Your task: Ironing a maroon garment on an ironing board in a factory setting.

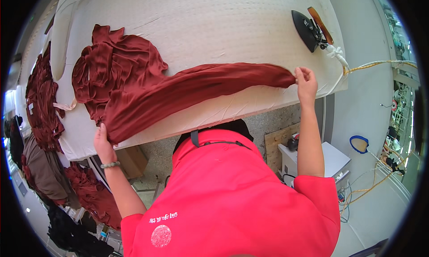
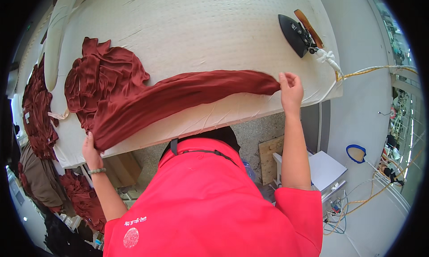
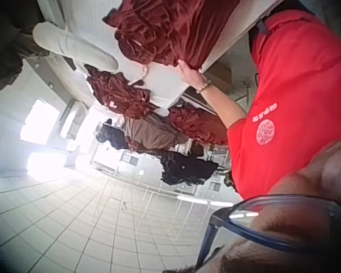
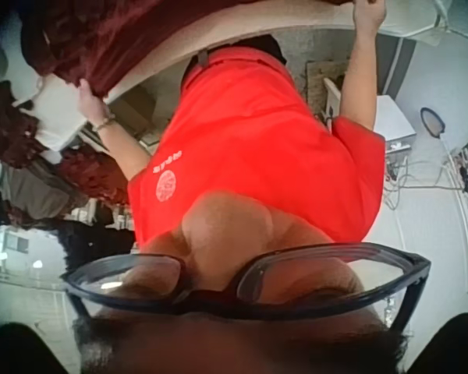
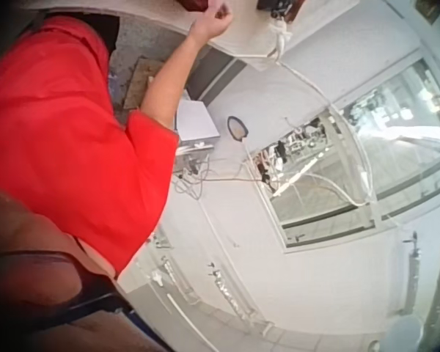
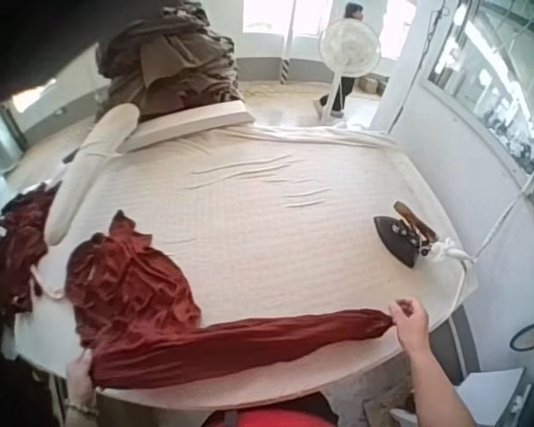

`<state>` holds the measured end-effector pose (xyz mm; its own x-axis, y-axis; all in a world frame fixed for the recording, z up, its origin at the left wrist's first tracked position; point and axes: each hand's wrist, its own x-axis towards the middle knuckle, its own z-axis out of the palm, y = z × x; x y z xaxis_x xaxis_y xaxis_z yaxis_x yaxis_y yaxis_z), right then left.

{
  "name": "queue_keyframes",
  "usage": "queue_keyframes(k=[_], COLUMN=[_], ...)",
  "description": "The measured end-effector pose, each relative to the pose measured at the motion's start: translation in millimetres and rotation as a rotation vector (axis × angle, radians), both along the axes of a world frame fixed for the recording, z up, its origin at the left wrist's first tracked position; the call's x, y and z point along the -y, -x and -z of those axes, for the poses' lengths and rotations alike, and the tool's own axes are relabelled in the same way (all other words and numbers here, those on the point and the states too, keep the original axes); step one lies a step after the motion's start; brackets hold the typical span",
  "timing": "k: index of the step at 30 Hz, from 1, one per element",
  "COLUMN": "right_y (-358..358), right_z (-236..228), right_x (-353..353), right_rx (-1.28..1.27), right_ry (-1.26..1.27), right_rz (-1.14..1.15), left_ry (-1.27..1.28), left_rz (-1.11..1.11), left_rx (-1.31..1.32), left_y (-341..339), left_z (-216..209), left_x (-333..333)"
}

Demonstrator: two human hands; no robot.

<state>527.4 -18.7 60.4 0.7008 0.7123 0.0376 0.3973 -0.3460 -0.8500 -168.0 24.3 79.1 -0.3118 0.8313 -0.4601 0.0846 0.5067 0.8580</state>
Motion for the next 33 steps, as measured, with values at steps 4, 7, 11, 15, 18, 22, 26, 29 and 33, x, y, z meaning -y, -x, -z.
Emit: queue_keyframes(k=[4,7,11,15,18,22,26,29,33], right_y=[3,2,15,45,27,-68,-140,-145,-123], right_z=[22,27,17,17,34,42,17,-2,-19], right_x=[23,26,37,69,72,52,47,52,47], right_rx=[-0.191,-0.129,0.089,0.6,0.615,0.234,-0.448,-0.306,-0.137], right_ry=[0.408,0.493,0.378,0.462,0.455,0.272,-0.107,0.095,0.33], right_rz=[-0.064,-0.149,-0.091,-0.413,-0.46,-0.065,0.262,0.184,-0.006], left_ry=[0.094,0.179,0.055,0.003,-0.282,-0.317,-0.354,-0.346,-0.233], left_rz=[0.056,0.21,0.383,-0.061,0.043,0.061,0.519,0.644,0.544], left_rx=[0.078,-0.075,-0.202,0.0,0.22,0.646,0.543,0.586,0.706], left_y=[-16,-26,-39,-65,-86,-121,-141,-137,-132], left_z=[19,14,-5,-32,-66,-105,-146,-171,-146], left_x=[30,34,23,2,-22,-44,-42,-27,-32])
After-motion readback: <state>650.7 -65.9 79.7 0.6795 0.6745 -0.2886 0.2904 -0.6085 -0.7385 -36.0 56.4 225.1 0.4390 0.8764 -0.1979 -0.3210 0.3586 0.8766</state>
